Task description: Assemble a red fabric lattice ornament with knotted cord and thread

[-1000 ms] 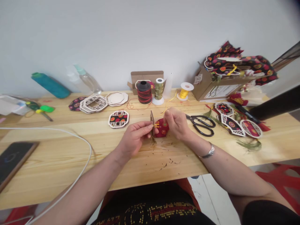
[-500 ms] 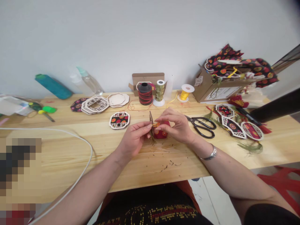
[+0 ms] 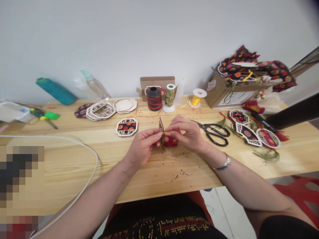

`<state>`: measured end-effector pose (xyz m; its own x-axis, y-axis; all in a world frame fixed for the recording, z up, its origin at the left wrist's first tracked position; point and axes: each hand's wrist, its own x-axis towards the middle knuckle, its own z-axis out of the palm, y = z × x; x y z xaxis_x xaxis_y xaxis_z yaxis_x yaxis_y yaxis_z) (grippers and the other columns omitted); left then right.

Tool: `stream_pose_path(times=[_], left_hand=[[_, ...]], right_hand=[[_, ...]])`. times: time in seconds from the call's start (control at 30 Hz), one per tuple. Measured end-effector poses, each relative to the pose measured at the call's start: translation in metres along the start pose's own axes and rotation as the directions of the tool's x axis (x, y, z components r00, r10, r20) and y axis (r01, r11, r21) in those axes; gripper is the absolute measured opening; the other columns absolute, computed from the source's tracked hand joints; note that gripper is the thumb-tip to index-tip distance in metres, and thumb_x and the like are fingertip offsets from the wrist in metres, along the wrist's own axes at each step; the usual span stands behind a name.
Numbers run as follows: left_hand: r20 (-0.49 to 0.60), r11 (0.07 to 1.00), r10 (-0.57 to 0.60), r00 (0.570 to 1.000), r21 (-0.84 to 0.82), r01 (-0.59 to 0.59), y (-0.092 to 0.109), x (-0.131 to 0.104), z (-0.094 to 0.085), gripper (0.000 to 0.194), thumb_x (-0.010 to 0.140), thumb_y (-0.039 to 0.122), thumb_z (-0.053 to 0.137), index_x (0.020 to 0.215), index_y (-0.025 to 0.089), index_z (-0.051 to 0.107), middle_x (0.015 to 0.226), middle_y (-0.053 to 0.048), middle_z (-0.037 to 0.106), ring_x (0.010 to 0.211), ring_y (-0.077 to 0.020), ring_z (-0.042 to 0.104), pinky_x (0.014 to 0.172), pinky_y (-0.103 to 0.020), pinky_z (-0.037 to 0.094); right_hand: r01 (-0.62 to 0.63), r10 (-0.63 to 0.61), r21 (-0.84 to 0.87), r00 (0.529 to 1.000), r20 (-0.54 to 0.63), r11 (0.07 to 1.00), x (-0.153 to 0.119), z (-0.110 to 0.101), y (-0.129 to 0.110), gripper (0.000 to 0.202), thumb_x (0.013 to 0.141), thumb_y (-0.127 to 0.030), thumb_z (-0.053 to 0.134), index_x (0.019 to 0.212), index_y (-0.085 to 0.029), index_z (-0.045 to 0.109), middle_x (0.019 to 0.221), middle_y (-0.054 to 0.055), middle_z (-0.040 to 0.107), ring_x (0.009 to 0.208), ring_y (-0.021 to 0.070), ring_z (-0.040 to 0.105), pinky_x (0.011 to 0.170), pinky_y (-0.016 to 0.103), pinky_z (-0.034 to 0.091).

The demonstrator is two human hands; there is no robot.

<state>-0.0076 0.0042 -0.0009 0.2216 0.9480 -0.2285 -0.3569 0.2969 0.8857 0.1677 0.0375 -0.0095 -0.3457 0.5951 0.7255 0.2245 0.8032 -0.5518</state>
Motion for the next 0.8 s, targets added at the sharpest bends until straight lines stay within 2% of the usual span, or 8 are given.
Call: stream_pose_path(times=[0.27,0.8], left_hand=[[-0.029,0.998,0.013,0.999,0.059,-0.011,0.0001,-0.0005,0.0005,0.02,0.063,0.028,0.079,0.074,0.011,0.075,0.068,-0.006,0.067,0.058,-0.0101,0.047,0.055,-0.023,0.034],[-0.034,0.997,0.012,0.999,0.082,-0.009,-0.0007,-0.0003,-0.0002,0.022,0.063,0.029,0.079,0.076,0.011,0.075,0.068,-0.005,0.067,0.057,-0.009,0.045,0.055,-0.024,0.032]], right_hand=[[0.04,-0.038,-0.127,0.999,0.023,0.991,0.0018,0.0006,-0.0049,0.016,0.09,-0.019,0.06,0.075,-0.019,0.065,0.071,0.004,0.066,0.071,0.0166,0.056,0.068,0.033,0.049],[0.051,-0.045,-0.156,0.998,0.041,0.986,0.0011,0.0005,-0.0057,0.017,0.091,-0.018,0.055,0.076,-0.019,0.063,0.07,0.004,0.064,0.071,0.0169,0.055,0.067,0.033,0.048]])
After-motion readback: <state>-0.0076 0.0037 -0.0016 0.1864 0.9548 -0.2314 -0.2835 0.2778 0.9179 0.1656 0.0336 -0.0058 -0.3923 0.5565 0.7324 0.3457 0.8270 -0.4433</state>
